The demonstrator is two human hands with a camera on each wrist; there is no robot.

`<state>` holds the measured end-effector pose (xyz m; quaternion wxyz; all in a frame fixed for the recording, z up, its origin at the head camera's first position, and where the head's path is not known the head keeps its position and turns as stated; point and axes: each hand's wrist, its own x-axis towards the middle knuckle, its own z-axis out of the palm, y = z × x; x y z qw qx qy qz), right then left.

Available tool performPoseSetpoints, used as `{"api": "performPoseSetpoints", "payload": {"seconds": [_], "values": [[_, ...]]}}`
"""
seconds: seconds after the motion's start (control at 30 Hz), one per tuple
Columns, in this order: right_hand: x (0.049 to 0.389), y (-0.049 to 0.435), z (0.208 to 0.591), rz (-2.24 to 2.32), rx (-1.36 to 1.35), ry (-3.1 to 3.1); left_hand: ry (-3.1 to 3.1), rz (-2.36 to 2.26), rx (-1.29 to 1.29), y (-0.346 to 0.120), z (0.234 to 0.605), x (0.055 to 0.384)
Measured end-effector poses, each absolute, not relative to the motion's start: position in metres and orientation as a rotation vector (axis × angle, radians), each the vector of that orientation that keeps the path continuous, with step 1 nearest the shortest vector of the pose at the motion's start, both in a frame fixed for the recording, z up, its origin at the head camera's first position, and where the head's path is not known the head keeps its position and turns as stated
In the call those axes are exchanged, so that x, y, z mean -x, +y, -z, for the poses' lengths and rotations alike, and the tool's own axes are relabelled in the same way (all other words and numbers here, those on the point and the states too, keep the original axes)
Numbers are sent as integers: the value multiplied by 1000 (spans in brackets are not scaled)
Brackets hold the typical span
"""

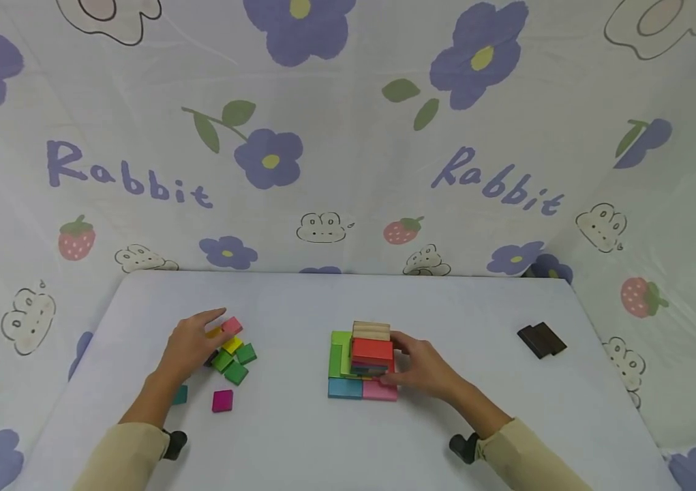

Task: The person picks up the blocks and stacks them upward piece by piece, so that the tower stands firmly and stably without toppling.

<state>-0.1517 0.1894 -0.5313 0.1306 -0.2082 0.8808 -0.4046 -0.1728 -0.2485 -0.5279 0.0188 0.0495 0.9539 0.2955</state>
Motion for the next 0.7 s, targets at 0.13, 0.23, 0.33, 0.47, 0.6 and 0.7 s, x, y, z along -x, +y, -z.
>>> {"api": "performPoseSetpoints", "payload": {"seconds": [0.13, 0.23, 0.33, 0.47, 0.6, 0.7], "values": [[152, 191, 532, 1185, 630, 2556, 2965, -872, -85, -246, 532, 177], [153, 191, 533, 1180, 633, 2557, 2975, -852, -45, -244, 537, 180], [153, 190, 534, 1170, 620, 2557, 2985, -860, -10, -243, 540, 182], [153, 189, 534, 1173, 605, 2556, 2994, -876, 11, -242, 541, 182], [152, 190, 533, 1185, 594, 2555, 2980, -863, 28, -240, 540, 184], [151, 190, 533, 1187, 593, 2553, 2973, -830, 47, -238, 539, 186]]}}
